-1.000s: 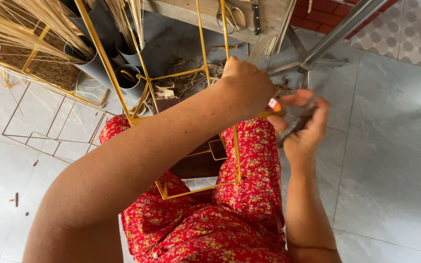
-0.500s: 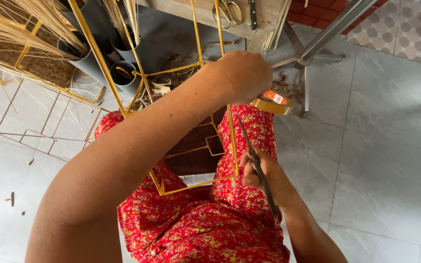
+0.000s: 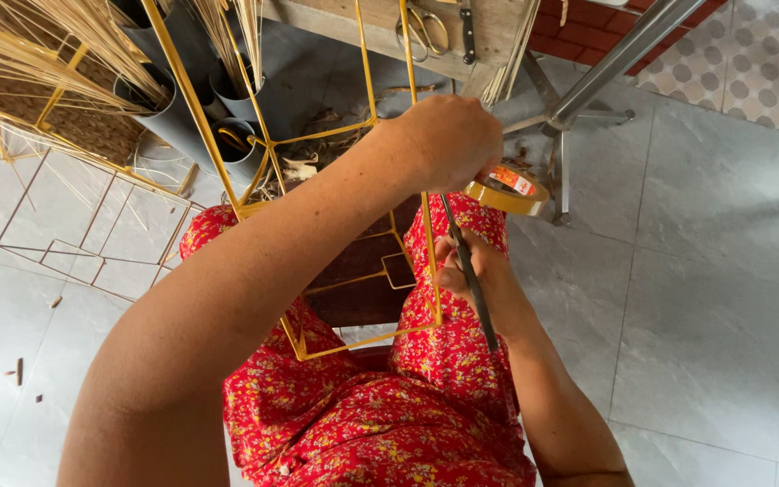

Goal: The person sits on a chair with a bamboo frame across their lap and wraps yellow tape around the frame's joints, cutting the tape with scissors and pressing it in place. They rotate the frame to reach different sides, then pick up and sort through a bundle of thin bamboo sticks.

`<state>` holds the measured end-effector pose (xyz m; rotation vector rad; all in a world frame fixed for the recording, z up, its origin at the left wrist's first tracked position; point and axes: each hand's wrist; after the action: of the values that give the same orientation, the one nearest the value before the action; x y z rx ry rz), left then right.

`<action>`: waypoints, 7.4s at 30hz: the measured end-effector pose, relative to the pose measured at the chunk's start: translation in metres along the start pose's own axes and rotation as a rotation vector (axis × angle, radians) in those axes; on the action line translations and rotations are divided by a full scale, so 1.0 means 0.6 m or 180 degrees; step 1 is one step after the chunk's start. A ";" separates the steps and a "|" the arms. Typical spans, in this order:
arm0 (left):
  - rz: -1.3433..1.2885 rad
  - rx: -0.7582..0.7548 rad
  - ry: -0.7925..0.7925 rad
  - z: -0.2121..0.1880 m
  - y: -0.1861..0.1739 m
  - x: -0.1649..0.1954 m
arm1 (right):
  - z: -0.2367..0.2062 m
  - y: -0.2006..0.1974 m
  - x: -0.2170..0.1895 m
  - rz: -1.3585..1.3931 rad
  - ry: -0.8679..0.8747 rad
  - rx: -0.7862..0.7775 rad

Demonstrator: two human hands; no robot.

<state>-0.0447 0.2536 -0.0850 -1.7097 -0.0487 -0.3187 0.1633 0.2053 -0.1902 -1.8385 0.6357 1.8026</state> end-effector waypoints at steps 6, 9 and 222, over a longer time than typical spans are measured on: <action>0.0016 0.0209 0.0039 -0.005 0.007 -0.002 | 0.002 0.008 0.005 0.0196 0.0008 0.0048; -0.0119 0.0265 0.0086 -0.004 0.011 0.004 | 0.002 0.009 0.016 0.0241 0.0033 0.0058; -0.3009 0.4957 -0.1555 -0.828 0.083 0.109 | 0.031 0.245 -0.204 -0.1059 -0.2587 0.0267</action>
<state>-0.0617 -0.2488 -0.0534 -0.0656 -1.1628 -0.3665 0.0533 0.1026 -0.0707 -0.9333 0.0831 2.0138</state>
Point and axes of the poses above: each hand's wrist, its own z-axis towards the middle knuckle, its own y-axis out of the palm, x = y × z, and after that the axes turned 10 degrees about -y, right-handed
